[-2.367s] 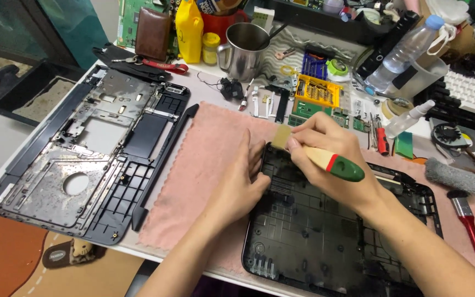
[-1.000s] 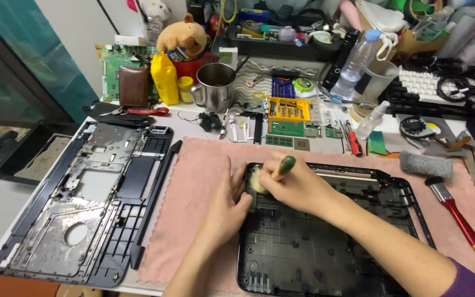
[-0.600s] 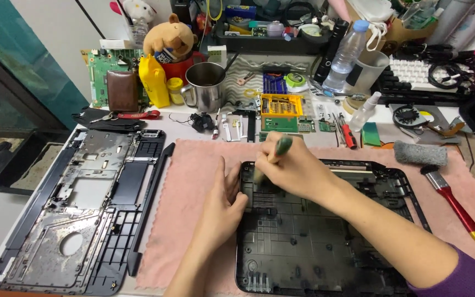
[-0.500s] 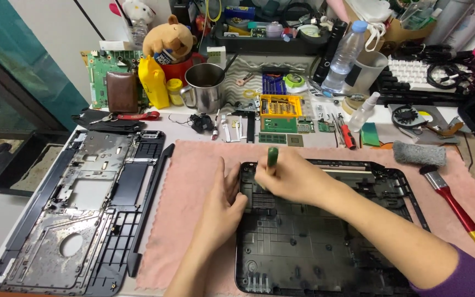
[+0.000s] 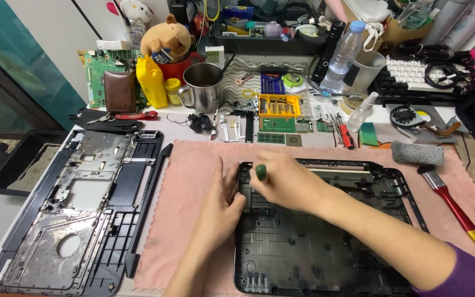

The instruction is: Cleaning a disassembled laptop shell by brushing away dust from its internal and external surfaces.

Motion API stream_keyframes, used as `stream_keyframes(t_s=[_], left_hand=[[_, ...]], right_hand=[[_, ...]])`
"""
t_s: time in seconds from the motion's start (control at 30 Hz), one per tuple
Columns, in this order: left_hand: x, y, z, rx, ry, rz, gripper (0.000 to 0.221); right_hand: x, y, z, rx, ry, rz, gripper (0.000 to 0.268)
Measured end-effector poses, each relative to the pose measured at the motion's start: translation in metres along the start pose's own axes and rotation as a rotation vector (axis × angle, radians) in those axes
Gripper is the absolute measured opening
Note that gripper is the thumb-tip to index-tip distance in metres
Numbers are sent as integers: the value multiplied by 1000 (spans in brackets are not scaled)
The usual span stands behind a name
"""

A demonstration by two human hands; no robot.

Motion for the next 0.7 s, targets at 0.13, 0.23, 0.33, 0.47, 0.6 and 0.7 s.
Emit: stream_keyframes(t_s=[0.13, 0.23, 0.33, 0.47, 0.6, 0.7], left_hand=[[-2, 1, 1, -5, -2, -27, 104], [2, -1, -3, 4, 21, -1, 104], [2, 1, -1, 7, 15, 6, 103], [13, 0, -7, 11, 21, 52, 105], [-13, 5, 8, -7, 66, -44, 105], [-15, 4, 9, -22, 54, -60, 104]], right_hand=[[4, -6, 2, -58, -107, -11, 48], [5, -6, 2, -16, -121, 4, 45], [10, -13, 1, -14, -93, 34, 52], [-7, -4, 4, 59, -92, 119, 55], [20, -30, 6, -303, -177, 35, 54], [-4, -11, 8, -165, -147, -20, 47]])
Point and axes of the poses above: each hand's wrist, its own z-axis away from the middle knuckle, its own y-axis out of the palm, x = y × z, the point moved 8 cm from there along -z, towards the middle knuckle, and after that the axes turned 11 degrees about -y, right-handed, at the moved point
